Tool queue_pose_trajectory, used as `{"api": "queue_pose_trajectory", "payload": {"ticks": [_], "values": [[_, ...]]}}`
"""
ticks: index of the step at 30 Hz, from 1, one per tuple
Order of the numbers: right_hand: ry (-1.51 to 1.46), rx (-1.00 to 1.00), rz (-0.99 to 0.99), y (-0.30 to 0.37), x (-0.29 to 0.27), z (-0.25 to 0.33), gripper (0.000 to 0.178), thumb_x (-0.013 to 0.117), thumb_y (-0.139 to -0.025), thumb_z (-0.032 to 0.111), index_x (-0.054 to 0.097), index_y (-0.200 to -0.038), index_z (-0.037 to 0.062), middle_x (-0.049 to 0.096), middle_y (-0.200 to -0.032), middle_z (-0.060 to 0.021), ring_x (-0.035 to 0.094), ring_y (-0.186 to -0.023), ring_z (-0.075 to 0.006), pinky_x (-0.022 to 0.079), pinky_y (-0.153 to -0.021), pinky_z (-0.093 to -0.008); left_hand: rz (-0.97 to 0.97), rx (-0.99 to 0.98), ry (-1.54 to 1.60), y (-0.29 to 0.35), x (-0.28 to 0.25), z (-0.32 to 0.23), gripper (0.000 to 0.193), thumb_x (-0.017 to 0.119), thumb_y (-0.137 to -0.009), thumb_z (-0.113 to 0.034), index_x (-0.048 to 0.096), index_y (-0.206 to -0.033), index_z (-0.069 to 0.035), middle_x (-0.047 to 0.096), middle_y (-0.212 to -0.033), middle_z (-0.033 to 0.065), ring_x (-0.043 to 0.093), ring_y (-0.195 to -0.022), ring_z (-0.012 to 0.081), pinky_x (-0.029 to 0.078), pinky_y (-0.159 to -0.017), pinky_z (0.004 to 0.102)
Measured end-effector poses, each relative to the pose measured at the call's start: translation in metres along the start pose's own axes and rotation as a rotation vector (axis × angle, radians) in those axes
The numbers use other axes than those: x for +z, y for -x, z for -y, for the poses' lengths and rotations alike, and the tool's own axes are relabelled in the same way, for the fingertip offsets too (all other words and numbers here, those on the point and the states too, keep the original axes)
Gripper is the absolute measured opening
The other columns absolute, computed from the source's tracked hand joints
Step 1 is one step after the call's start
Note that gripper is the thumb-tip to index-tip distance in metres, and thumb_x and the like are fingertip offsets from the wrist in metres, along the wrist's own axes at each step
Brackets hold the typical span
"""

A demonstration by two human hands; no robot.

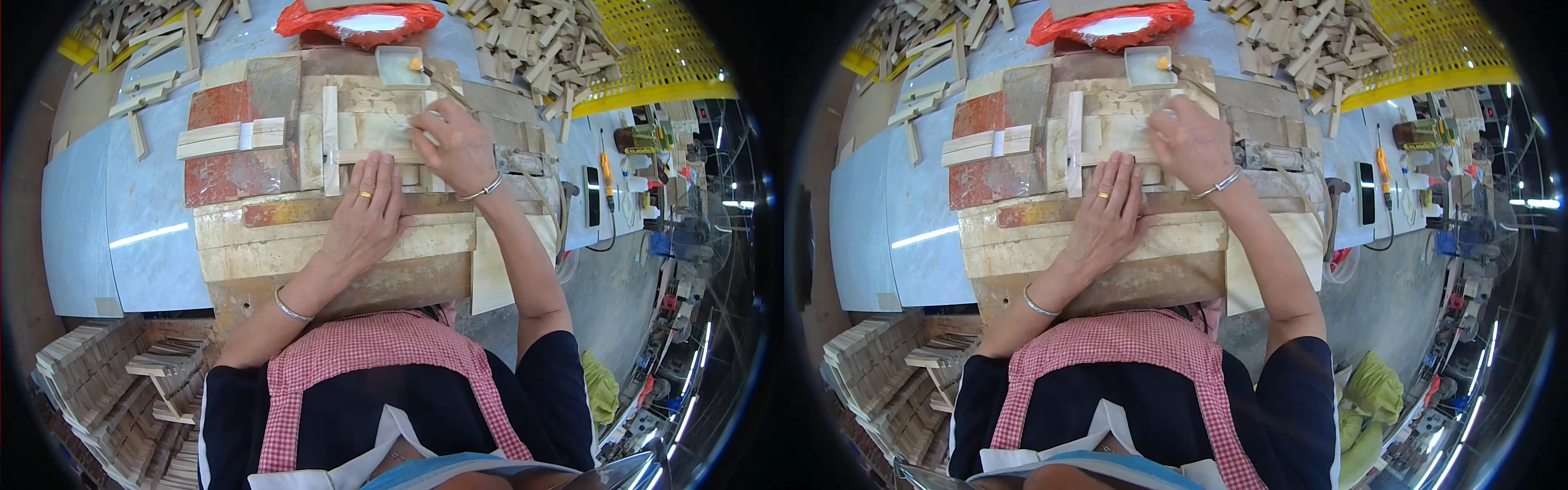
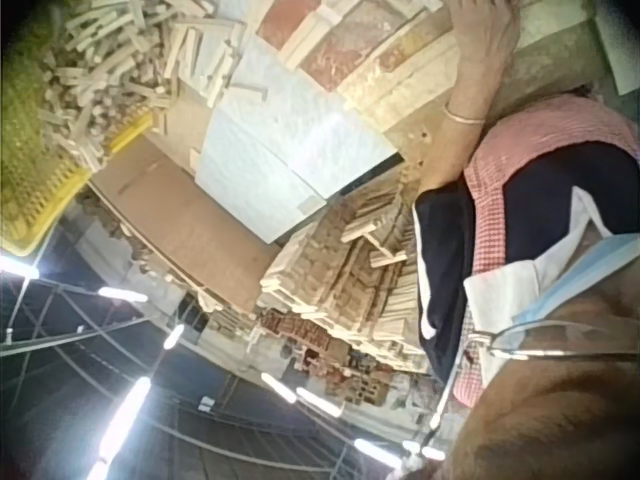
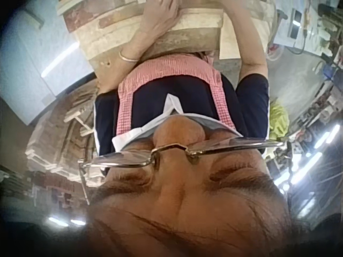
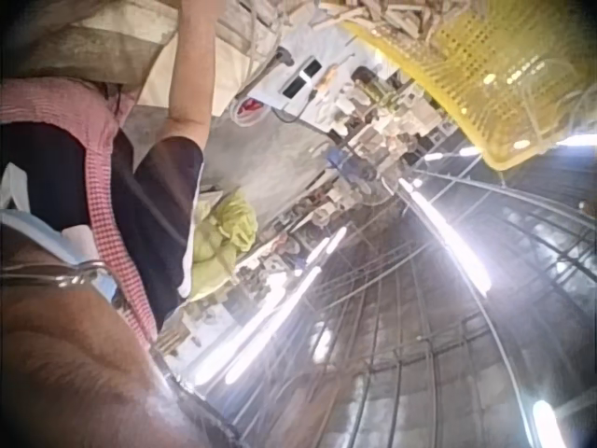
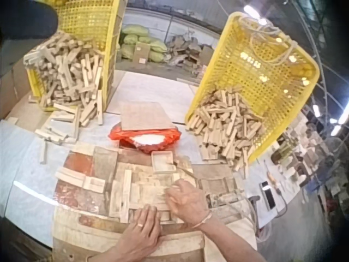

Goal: Assembling small wooden frames by gluing and hammering components together on a workbench.

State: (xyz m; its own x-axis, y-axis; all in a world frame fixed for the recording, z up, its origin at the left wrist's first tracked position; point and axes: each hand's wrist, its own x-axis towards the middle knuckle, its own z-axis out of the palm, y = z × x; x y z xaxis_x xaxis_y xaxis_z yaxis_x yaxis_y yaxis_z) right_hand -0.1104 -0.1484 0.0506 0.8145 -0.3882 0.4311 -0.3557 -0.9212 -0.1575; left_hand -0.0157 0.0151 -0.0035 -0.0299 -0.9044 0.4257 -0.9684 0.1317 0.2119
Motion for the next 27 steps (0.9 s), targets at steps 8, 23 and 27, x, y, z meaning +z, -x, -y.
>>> {"api": "queue_pose_trajectory", "payload": {"ticks": [8, 23, 27], "values": [[-0.034, -0.289, 0.202, -0.037, 0.038, 0.066, 0.008, 0.065, -0.071, 0.013, 0.059, -0.076, 0.0108, 0.055, -0.083, -0.0057, 0.060, -0.080, -0.0231, 0.050, -0.054, -0.0342, 0.060, -0.050, 0.111, 0.016, 0.016, -0.005, 0.043, 0.062, -0.082, -0.031, 0.058, -0.106, 0.004, 0.051, -0.120, 0.0245, 0.044, -0.123, 0.0394, 0.032, -0.108, 0.0509], [0.150, 0.582, -0.032, 0.170, -0.074, -0.028, 0.012, 0.067, -0.081, 0.010, 0.064, -0.092, 0.0063, 0.061, -0.088, -0.0094, 0.062, -0.082, -0.0283, 0.049, -0.069, -0.0363, -0.015, 0.020, 0.075, 0.018, -0.007, 0.000, 0.053, 0.065, -0.080, -0.017, 0.050, -0.122, 0.010, 0.047, -0.128, 0.0221, 0.041, -0.129, 0.0355, 0.035, -0.109, 0.0451], [0.127, 0.681, -0.001, 0.204, -0.067, -0.028, 0.013, 0.066, -0.082, 0.011, 0.064, -0.094, 0.0080, 0.061, -0.093, -0.0086, 0.062, -0.082, -0.0279, 0.049, -0.069, -0.0367, -0.019, 0.073, 0.113, 0.015, -0.006, -0.007, 0.050, 0.065, -0.079, -0.016, 0.051, -0.120, 0.010, 0.048, -0.127, 0.0215, 0.044, -0.126, 0.0362, 0.036, -0.108, 0.0449]]}}
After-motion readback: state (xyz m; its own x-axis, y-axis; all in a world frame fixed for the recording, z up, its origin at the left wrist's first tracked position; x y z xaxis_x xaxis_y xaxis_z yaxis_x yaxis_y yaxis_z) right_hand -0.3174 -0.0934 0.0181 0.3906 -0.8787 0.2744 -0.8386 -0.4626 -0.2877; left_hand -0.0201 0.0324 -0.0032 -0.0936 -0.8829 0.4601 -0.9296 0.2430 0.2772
